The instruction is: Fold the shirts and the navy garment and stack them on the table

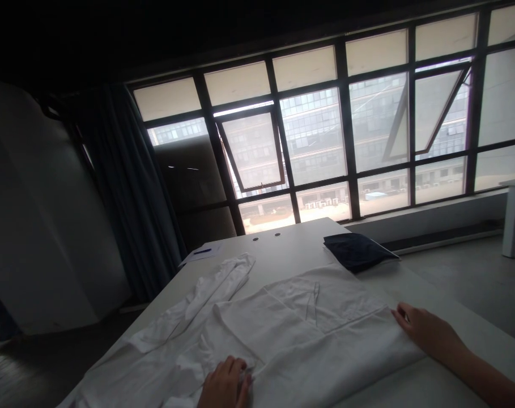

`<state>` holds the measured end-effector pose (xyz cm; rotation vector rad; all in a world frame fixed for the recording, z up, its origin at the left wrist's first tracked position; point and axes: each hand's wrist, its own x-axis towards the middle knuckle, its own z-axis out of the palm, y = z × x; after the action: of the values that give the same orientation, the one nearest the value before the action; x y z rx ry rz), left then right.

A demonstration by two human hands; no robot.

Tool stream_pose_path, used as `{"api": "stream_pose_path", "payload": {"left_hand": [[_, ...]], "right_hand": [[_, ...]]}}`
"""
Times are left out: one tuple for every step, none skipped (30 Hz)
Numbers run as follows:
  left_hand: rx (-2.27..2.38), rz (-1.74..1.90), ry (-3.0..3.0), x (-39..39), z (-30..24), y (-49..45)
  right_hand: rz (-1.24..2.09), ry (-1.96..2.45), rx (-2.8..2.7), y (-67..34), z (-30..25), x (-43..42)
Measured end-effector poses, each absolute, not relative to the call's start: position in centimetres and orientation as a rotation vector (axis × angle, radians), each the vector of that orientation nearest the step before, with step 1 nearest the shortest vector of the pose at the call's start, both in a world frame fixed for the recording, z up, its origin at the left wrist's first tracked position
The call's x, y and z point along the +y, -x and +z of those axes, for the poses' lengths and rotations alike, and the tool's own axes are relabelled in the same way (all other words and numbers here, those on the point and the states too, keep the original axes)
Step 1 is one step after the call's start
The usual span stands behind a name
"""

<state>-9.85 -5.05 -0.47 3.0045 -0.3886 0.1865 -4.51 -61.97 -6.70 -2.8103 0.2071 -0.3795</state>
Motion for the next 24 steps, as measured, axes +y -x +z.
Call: {"api": "stream_pose_path", "payload": {"left_hand": [[-0.374,0.197,-2.998,-6.0,-0.7,9.4],[-0.363,0.207,-2.994,-6.6,-1.0,9.0],[-0.361,0.211,-2.985,-6.9,-1.4,8.7],[-0.369,0.212,-2.968,-7.0,-1.9,8.3],[-0.381,0.215,-2.944,-6.8,-2.4,8.1],[-0.393,0.225,-2.917,-6.6,-2.8,7.9],[-0.402,0.241,-2.893,-6.3,-3.2,7.8],[-0.409,0.263,-2.874,-5.9,-3.6,7.7],[-0.416,0.294,-2.859,-5.7,-3.9,7.8],[-0.424,0.335,-2.849,-5.5,-4.0,7.9],[-0.438,0.382,-2.845,-5.3,-4.1,8.2],[-0.462,0.432,-2.843,-5.2,-4.0,8.4],[-0.503,0.48,-2.841,-5.2,-3.9,8.7],[-0.567,0.519,-2.839,-5.1,-3.8,8.9],[-0.655,0.54,-2.837,-5.1,-3.7,9.1],[-0.763,0.547,-2.835,-5.0,-3.7,9.2],[-0.877,0.545,-2.836,-5.0,-3.8,9.1],[-0.988,0.533,-2.841,-5.0,-4.1,9.0],[-1.08,0.521,-2.851,-5.1,-4.5,8.8],[-1.148,0.509,-2.866,-5.1,-5.1,8.5],[-1.19,0.5,-2.886,-5.2,-5.7,8.2],[-1.199,0.498,-2.91,-5.3,-6.5,8.0],[-1.172,0.504,-2.94,-5.5,-7.2,7.8],[-1.123,0.521,-2.972,-5.6,-7.9,7.8]], "right_hand": [[-0.382,2.814,0.203,4.6,-6.6,-61.9],[-0.383,2.818,0.199,4.6,-6.6,-61.9],[-0.382,2.82,0.195,4.6,-6.5,-61.9],[-0.382,2.821,0.191,4.6,-6.4,-61.9],[-0.383,2.822,0.185,4.6,-6.3,-61.9],[-0.382,2.825,0.177,4.6,-6.3,-61.9],[-0.38,2.83,0.166,4.5,-6.3,-61.9],[-0.38,2.835,0.154,4.5,-6.3,-61.9],[-0.381,2.839,0.142,4.4,-6.4,-62.0],[-0.385,2.843,0.133,4.3,-6.5,-62.0],[-0.391,2.846,0.127,4.3,-6.6,-62.1],[-0.399,2.848,0.124,4.2,-6.7,-62.2],[-0.406,2.848,0.123,4.2,-6.8,-62.3],[-0.413,2.847,0.123,4.2,-6.8,-62.4],[-0.428,2.844,0.126,4.2,-6.8,-62.6],[-0.46,2.839,0.134,4.2,-6.7,-62.7],[-0.514,2.836,0.136,4.3,-6.5,-62.8],[-0.587,2.837,0.123,4.4,-6.1,-62.6],[-0.671,2.838,0.089,4.6,-5.6,-62.2],[-0.748,2.836,0.032,4.8,-5.0,-61.4],[-0.8,2.828,-0.053,5.2,-4.4,-60.3],[-0.818,2.811,-0.161,5.6,-3.7,-58.7],[-0.795,2.781,-0.276,6.2,-3.2,-56.8],[-0.736,2.743,-0.406,6.8,-2.7,-54.6]]}}
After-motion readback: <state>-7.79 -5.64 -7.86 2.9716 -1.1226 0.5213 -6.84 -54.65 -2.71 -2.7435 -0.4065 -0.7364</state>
